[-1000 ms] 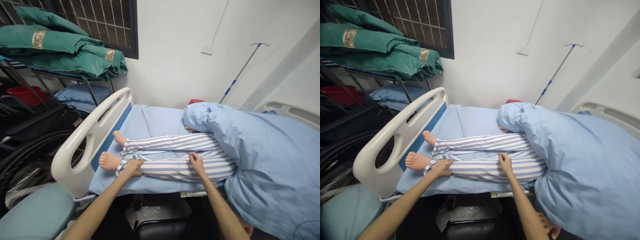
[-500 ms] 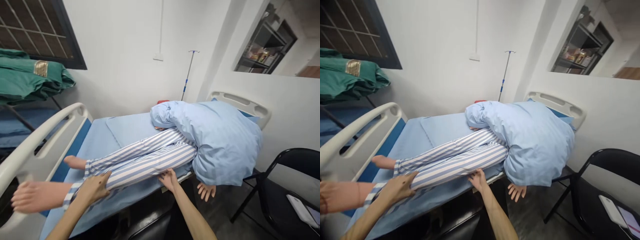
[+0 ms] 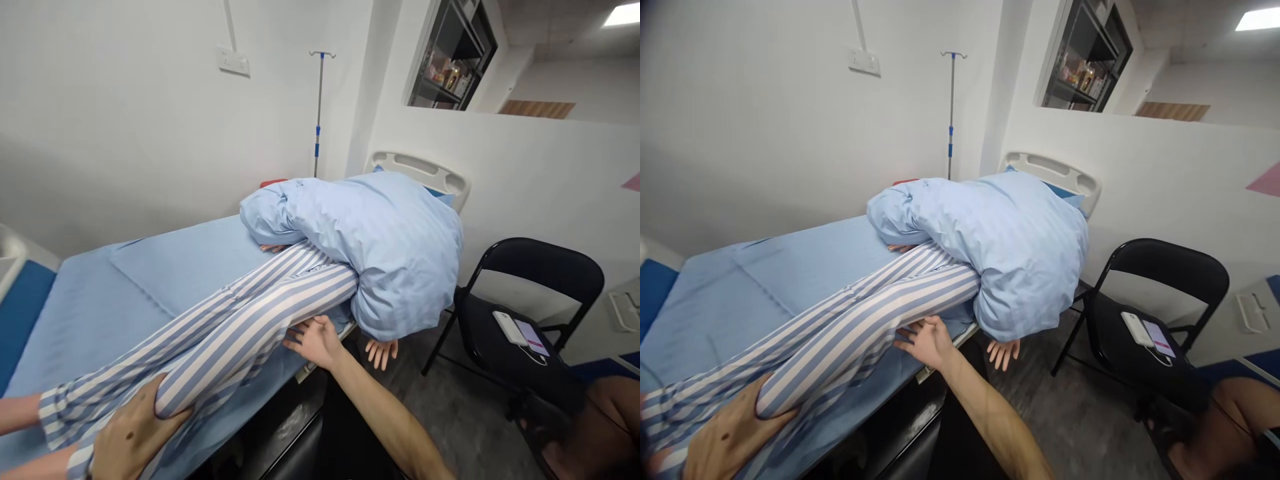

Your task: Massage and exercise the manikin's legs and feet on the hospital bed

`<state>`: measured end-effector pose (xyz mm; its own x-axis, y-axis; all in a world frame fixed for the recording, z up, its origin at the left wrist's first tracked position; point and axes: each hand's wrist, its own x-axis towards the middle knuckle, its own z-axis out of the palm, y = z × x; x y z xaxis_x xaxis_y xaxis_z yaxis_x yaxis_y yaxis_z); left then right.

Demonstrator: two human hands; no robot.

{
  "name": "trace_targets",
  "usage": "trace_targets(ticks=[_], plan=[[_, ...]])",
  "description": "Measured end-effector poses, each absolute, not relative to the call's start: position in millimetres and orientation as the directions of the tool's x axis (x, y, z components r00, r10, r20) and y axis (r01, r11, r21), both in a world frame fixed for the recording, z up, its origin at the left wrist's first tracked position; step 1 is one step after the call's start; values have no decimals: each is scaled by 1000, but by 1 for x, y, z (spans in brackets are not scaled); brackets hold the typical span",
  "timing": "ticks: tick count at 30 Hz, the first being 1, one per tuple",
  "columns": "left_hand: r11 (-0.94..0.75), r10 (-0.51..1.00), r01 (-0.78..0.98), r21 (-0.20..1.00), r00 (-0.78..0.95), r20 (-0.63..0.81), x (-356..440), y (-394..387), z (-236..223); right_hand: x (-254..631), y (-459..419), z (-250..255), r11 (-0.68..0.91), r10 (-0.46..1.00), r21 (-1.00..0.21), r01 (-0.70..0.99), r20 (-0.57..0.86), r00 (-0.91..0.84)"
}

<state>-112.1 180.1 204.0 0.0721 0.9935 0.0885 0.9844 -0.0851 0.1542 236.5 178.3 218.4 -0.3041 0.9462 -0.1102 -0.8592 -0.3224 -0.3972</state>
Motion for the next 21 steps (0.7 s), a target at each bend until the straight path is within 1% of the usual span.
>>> trace_targets(ticks=[2,3,8,13,16,21], plan=[[-62,990,967,245,29,135,-97,184,200,238,180,226,-315,949,-371,-874,-108,-296],[-50,989,963,266,11,149,-89,185,197,239,181,229,-310,951,-360,-880,-106,-292],[0,983,952,306,-56,175,-61,191,183,244,183,244,-297,955,-334,-895,-96,-281],[-24,994,945,325,-11,105,-60,189,178,241,180,247,-272,962,-324,-906,-126,-243],[-45,998,950,308,29,56,-66,189,182,238,179,248,-258,965,-323,-910,-138,-225],[-78,994,976,202,90,-54,-96,197,194,237,178,256,-243,967,-333,-911,-152,-202]])
